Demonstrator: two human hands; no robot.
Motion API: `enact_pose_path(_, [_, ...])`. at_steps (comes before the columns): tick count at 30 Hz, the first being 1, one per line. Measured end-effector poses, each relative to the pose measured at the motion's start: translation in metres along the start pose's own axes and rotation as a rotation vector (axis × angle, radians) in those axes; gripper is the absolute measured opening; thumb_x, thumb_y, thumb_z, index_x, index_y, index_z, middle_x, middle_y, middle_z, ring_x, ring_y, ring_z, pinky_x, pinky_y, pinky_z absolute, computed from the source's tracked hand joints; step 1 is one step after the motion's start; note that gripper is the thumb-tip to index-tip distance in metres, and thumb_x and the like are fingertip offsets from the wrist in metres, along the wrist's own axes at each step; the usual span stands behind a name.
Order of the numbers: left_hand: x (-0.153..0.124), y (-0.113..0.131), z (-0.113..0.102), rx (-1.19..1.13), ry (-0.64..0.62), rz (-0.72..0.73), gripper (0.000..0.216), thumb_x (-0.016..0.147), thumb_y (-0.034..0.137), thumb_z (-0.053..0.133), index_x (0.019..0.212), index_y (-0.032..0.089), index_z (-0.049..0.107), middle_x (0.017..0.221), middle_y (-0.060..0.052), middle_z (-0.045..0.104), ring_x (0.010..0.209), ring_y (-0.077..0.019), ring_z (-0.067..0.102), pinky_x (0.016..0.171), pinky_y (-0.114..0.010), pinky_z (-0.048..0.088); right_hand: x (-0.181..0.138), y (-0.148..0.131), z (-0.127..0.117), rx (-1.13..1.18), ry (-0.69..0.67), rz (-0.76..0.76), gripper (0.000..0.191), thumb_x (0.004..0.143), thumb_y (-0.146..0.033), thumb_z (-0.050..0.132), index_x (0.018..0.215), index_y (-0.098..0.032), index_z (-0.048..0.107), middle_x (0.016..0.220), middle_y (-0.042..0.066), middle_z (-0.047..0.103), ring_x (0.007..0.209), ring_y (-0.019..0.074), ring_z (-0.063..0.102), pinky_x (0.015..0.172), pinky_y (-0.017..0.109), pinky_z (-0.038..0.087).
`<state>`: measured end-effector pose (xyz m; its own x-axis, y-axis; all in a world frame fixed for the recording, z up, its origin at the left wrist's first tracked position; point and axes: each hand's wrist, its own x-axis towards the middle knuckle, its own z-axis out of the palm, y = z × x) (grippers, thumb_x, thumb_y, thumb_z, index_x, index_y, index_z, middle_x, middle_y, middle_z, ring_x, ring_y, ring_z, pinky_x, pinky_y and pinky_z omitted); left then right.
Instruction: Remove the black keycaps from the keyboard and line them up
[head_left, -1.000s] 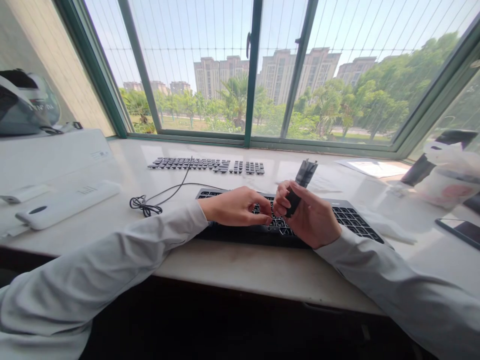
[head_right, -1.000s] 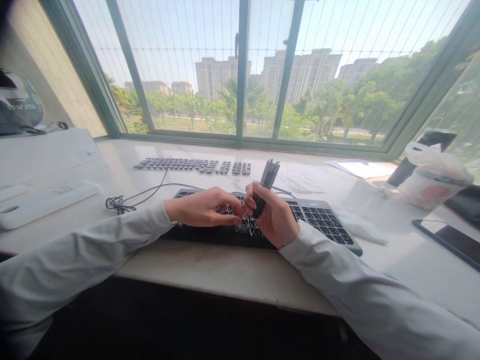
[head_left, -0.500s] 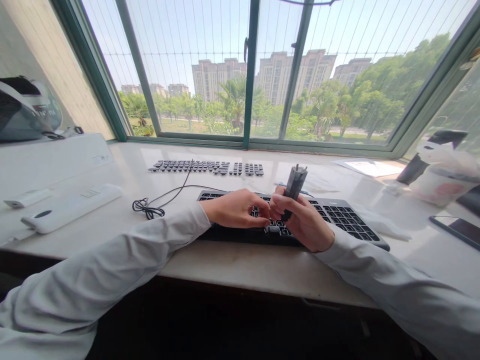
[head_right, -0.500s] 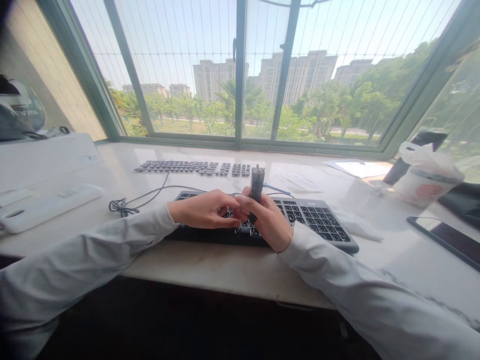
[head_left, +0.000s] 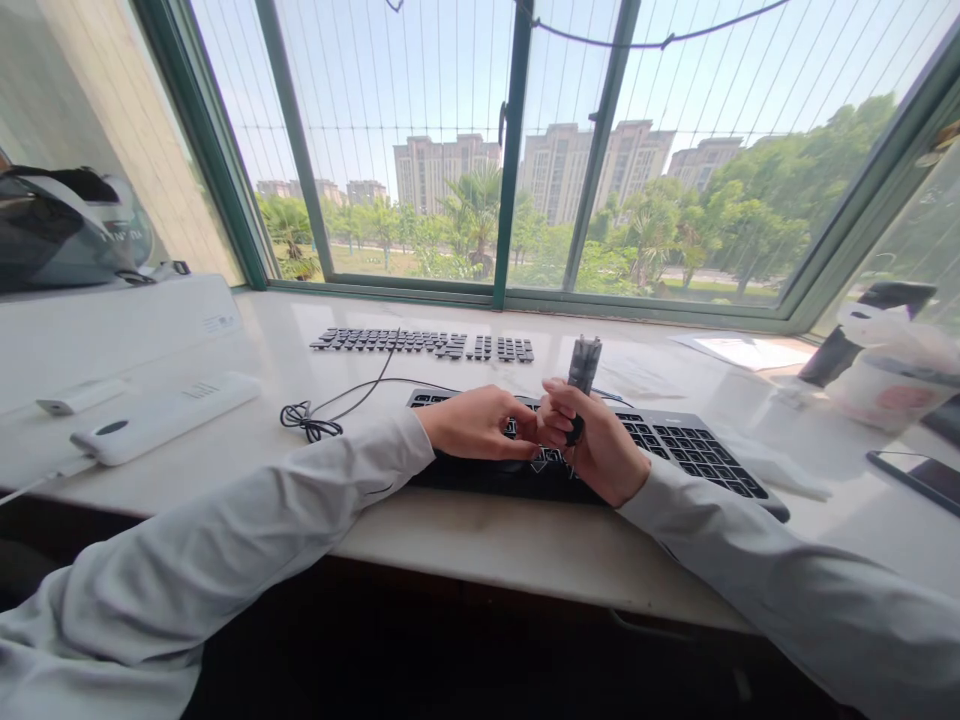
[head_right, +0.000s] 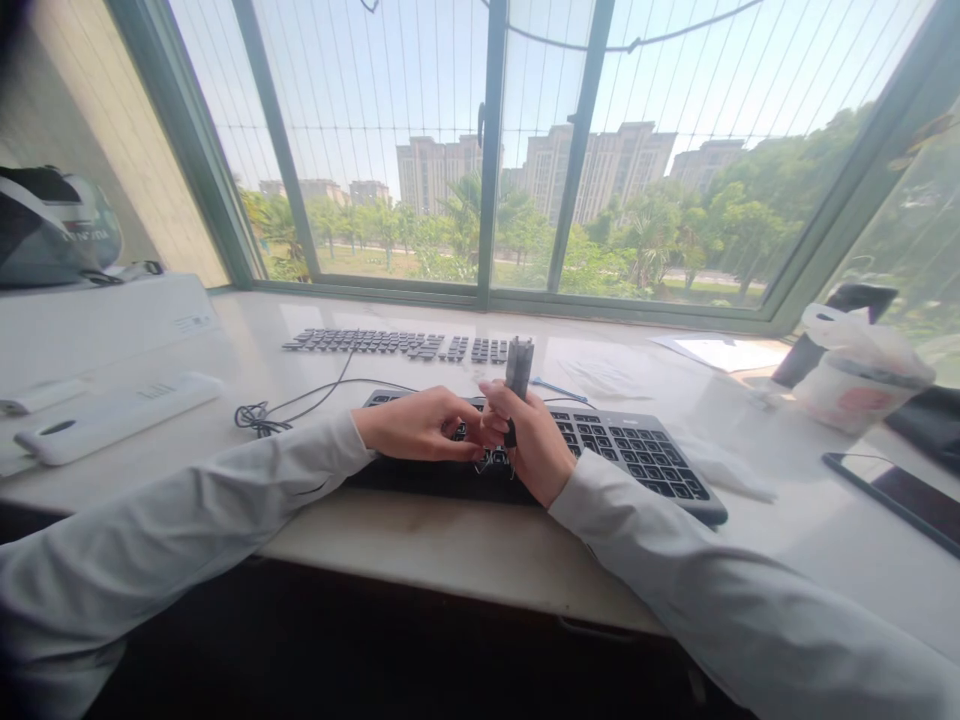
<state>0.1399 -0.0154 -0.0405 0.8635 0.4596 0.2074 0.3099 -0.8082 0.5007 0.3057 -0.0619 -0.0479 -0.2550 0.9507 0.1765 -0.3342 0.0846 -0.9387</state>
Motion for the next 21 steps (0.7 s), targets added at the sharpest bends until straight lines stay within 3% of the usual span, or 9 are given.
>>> enact_pose_path(4, [0.000,0.007,-0.002,-0.058,-0.016,-0.035,0.020,0.084,0.030,0.064,0.088,0.013,0.075,0.076,-0.001,0.069,0.066,-0.0101,0.055,0.060,-0.021,0.036,-0.004,0.004,-0.001,0.010,-0.046,-0.135,0.045,0.080,-0.039,0.068,0.055,-0.020,0.035,0.051,-0.007,0.030,0.046,0.0073,0.031,0.046,0.024,0.025])
enact_pose_path(10, [-0.001,0.009,-0.001,-0.140,-0.083,-0.019,0.025,0.085,0.036,0.064,0.085,0.013,0.073,0.073,0.000,0.065,0.062,-0.0090,0.048,0.055,-0.021,0.034,-0.005,0.006,-0.001,0.023,-0.094,-0.176,0.043,0.083,-0.036,0.063,0.056,-0.021,0.034,0.048,-0.008,0.031,0.040,0.0061,0.030,0.041,0.023,0.022])
enact_pose_path(21, [0.002,0.009,0.017,-0.125,0.131,-0.027,0.035,0.070,0.046,0.079,0.080,0.013,0.072,0.071,0.001,0.065,0.067,-0.0115,0.055,0.065,-0.022,0.041,-0.007,0.016,-0.004,-0.049,-0.101,-0.242,0.039,0.086,-0.032,0.058,0.057,-0.021,0.035,0.047,-0.009,0.030,0.038,0.0055,0.027,0.037,0.022,0.021])
